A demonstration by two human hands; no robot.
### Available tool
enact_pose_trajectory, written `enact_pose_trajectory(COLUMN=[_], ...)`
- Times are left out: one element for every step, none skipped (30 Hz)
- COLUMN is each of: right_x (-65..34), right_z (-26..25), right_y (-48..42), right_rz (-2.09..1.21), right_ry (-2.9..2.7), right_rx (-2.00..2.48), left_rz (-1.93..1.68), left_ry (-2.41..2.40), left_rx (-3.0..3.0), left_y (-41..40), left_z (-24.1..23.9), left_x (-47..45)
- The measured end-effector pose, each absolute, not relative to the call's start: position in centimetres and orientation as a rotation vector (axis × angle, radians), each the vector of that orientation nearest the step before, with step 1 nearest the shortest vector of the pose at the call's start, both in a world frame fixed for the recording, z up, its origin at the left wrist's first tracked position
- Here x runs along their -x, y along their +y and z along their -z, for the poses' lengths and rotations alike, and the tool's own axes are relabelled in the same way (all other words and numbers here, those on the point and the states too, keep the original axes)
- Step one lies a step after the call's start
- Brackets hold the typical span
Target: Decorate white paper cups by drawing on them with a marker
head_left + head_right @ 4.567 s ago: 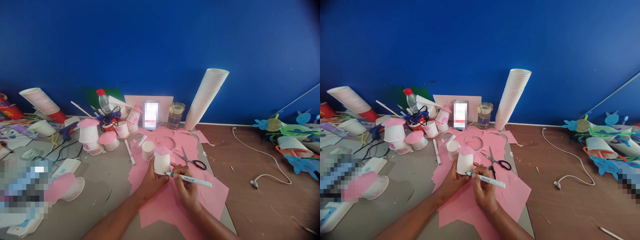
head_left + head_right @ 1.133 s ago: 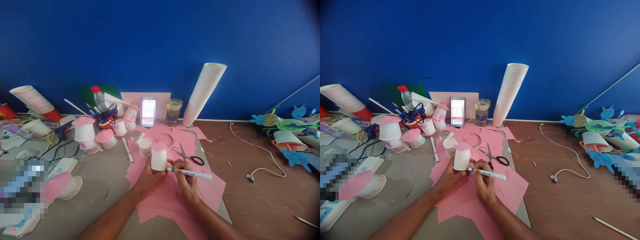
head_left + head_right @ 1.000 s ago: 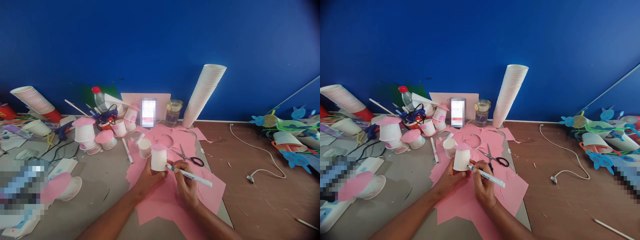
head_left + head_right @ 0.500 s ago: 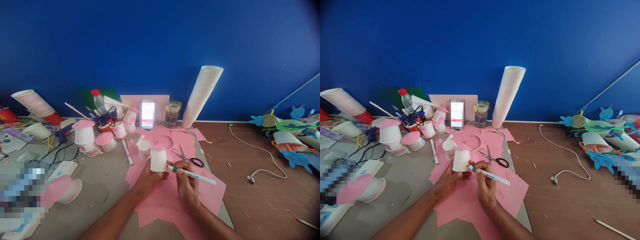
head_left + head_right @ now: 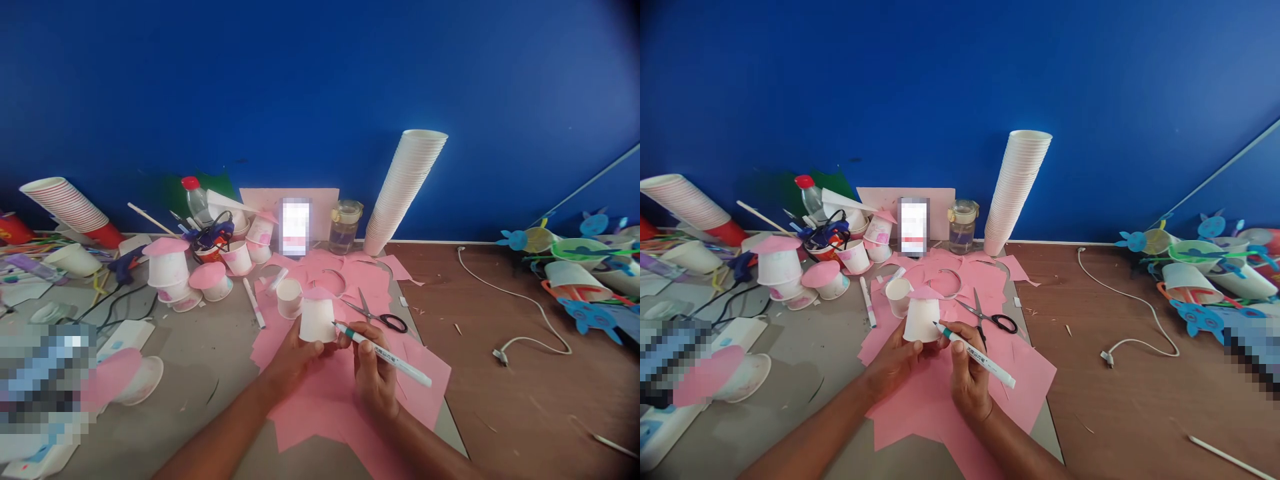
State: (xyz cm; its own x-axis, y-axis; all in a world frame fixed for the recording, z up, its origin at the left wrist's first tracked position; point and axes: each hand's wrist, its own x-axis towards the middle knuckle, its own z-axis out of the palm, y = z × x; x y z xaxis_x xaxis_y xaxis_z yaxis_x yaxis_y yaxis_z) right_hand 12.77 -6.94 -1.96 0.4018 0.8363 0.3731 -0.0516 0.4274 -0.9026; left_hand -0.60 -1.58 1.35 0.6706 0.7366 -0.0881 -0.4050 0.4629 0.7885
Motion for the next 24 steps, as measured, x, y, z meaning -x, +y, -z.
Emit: enact_pose_trajectory(right_x=[-12.8,-12.8,-12.9,-13.0,-13.1,-13.2,-13.3,-13.3,-13.3,-13.4,-13.4,-13.4,-13.4,-13.4,-13.3,-13.3,-13.3,-13.3,-13.3,-13.3,-13.3,-13.3,-13.3,-13.3], right_z=[1.8,1.6,1.5,1.4,1.4,1.4,1.5,1.6,1.7,1.8,1.9,1.9,1.9,1.8,1.7,1.5,1.3,1.1,0.9,0.8,0.7,0.6,0.6,0.6], right_y=[-6.9,-6.9,-7.0,-7.0,-7.0,-7.0,-7.1,-7.1,-7.1,-7.2,-7.2,-7.2,-7.2,-7.2,-7.2,-7.2,-7.3,-7.3,-7.3,-7.3,-7.3,-7.3,-7.3,-7.3], right_rz=[-0.679,-0.665,-0.652,-0.639,-0.627,-0.618,-0.611,-0.609,-0.609,-0.611,-0.611,-0.609,-0.604,-0.598,-0.592,-0.589,-0.589,-0.591,-0.593,-0.59,-0.584,-0.58,-0.577,-0.578], right_ry=[-1.006,-1.016,-1.03,-1.049,-1.07,-1.094,-1.112,-1.122,-1.126,-1.124,-1.121,-1.119,-1.118,-1.122,-1.13,-1.145,-1.162,-1.179,-1.196,-1.211,-1.221,-1.229,-1.234,-1.238], right_rx=[0.97,0.982,0.998,1.013,1.022,1.027,1.028,1.029,1.028,1.031,1.037,1.041,1.044,1.047,1.047,1.045,1.043,1.044,1.044,1.041,1.037,1.03,1.021,1.009], left_rz=[-0.728,-0.722,-0.719,-0.719,-0.722,-0.729,-0.739,-0.747,-0.75,-0.751,-0.751,-0.753,-0.755,-0.759,-0.764,-0.767,-0.764,-0.758,-0.752,-0.75,-0.752,-0.756,-0.762,-0.77], left_ry=[0.457,0.463,0.47,0.478,0.487,0.494,0.498,0.503,0.511,0.522,0.53,0.537,0.539,0.536,0.53,0.522,0.518,0.516,0.516,0.518,0.524,0.532,0.538,0.543], left_rx=[-0.815,-0.809,-0.802,-0.794,-0.787,-0.783,-0.781,-0.78,-0.778,-0.776,-0.77,-0.764,-0.759,-0.756,-0.756,-0.757,-0.759,-0.761,-0.765,-0.772,-0.779,-0.786,-0.793,-0.801], left_y=[-1.6,-1.5,-1.5,-1.5,-1.5,-1.5,-1.5,-1.5,-1.5,-1.6,-1.6,-1.6,-1.6,-1.7,-1.7,-1.7,-1.7,-1.7,-1.8,-1.8,-1.8,-1.8,-1.8,-1.7], left_z=[-1.4,-1.3,-1.3,-1.3,-1.2,-1.2,-1.2,-1.2,-1.2,-1.2,-1.2,-1.2,-1.2,-1.2,-1.2,-1.2,-1.2,-1.2,-1.2,-1.2,-1.1,-1.0,-1.0,-0.9], left_x=[0.6,0.6,0.7,0.7,0.8,0.8,0.8,0.8,0.8,0.8,0.8,0.8,0.8,0.8,0.7,0.7,0.7,0.6,0.6,0.6,0.6,0.6,0.6,0.5])
